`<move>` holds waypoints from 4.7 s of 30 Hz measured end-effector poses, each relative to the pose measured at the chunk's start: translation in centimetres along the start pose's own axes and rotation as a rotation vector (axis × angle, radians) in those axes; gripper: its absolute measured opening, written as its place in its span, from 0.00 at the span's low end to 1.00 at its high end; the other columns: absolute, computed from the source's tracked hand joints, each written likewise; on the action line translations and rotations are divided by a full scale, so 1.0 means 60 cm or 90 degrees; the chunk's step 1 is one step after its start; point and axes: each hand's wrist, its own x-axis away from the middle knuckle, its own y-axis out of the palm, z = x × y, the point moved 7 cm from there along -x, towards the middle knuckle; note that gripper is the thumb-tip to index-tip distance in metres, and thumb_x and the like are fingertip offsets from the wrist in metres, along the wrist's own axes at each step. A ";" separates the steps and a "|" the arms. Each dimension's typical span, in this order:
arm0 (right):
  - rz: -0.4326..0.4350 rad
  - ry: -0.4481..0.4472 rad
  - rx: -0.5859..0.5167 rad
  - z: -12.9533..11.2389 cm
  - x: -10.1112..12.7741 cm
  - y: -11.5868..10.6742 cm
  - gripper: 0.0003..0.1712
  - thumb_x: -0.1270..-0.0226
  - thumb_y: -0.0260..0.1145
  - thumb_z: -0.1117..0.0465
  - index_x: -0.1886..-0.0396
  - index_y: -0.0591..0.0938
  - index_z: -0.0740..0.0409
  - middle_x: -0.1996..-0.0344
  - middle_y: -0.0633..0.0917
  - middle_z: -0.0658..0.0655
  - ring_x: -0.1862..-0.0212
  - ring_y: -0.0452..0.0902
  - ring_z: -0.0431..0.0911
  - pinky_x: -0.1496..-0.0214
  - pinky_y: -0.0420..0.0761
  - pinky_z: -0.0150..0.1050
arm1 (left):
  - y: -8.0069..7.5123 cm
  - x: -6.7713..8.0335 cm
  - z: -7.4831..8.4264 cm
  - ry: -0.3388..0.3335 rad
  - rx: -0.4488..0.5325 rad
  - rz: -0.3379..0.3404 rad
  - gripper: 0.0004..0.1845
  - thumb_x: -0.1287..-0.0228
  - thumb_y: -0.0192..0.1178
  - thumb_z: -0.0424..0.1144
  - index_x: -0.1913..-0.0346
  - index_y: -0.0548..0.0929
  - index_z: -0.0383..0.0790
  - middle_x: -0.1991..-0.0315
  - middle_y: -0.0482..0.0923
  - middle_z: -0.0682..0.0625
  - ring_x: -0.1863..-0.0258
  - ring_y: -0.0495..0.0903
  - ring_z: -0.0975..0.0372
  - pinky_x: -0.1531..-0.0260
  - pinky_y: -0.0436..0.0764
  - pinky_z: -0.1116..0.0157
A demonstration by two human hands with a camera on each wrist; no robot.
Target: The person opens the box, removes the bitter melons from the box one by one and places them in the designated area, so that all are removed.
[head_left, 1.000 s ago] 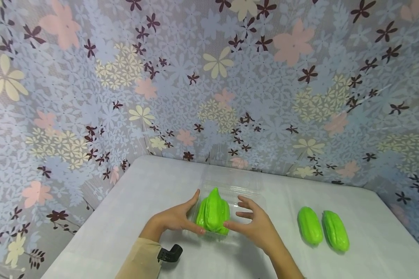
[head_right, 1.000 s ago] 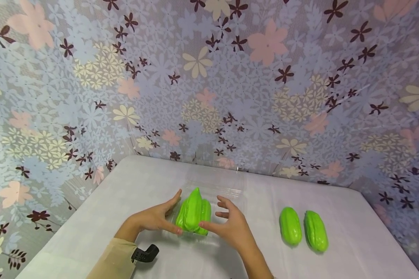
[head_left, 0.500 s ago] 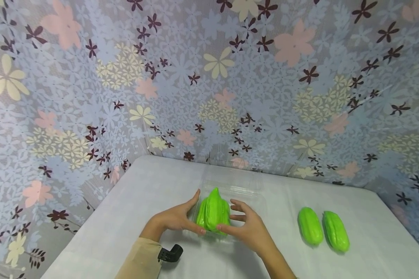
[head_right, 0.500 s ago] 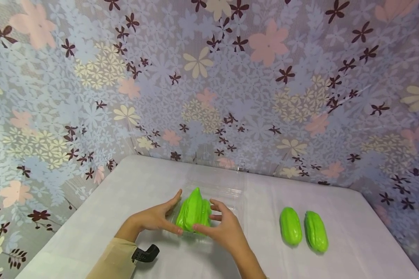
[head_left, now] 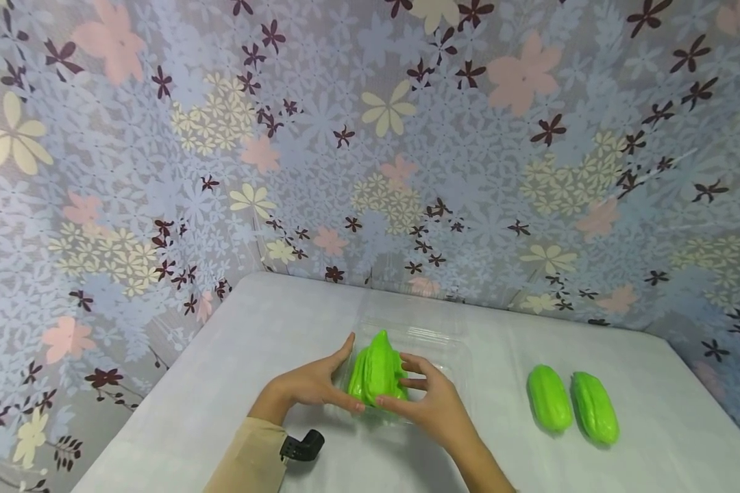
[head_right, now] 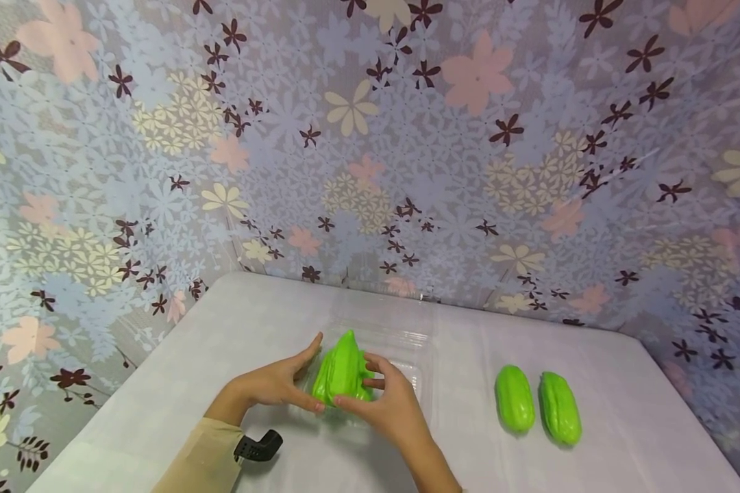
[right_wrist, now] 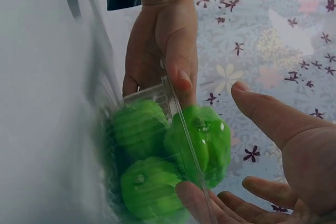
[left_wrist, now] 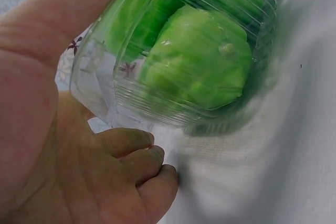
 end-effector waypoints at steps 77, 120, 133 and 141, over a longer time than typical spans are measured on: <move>0.087 -0.104 -0.035 -0.026 0.009 0.017 0.35 0.52 0.77 0.51 0.43 0.78 0.55 0.43 0.78 0.60 0.46 0.79 0.55 0.59 0.84 0.30 | 0.007 -0.005 0.002 0.000 0.018 0.006 0.68 0.60 0.74 0.58 0.26 0.30 0.64 0.23 0.37 0.48 0.25 0.44 0.48 0.29 0.51 0.42; 0.182 0.023 -0.005 0.001 0.006 -0.146 0.41 0.51 0.72 0.38 0.38 0.73 0.48 0.39 0.76 0.52 0.39 0.74 0.50 0.47 0.82 0.46 | 0.006 -0.005 0.003 0.000 0.027 -0.004 0.69 0.60 0.75 0.57 0.26 0.29 0.64 0.23 0.35 0.48 0.24 0.41 0.50 0.28 0.48 0.42; 0.174 0.053 -0.023 0.025 0.006 -0.176 0.43 0.47 0.71 0.40 0.34 0.70 0.51 0.36 0.73 0.55 0.37 0.72 0.52 0.44 0.81 0.46 | 0.006 -0.005 0.002 -0.006 0.028 -0.004 0.70 0.60 0.75 0.56 0.26 0.30 0.60 0.23 0.34 0.48 0.24 0.41 0.50 0.28 0.48 0.42; 0.156 0.123 -0.006 0.047 0.016 -0.200 0.48 0.47 0.69 0.37 0.30 0.65 0.51 0.33 0.69 0.60 0.34 0.67 0.56 0.40 0.76 0.53 | 0.007 -0.007 0.003 -0.002 0.022 -0.003 0.70 0.60 0.75 0.57 0.25 0.30 0.58 0.23 0.34 0.48 0.24 0.41 0.49 0.28 0.49 0.43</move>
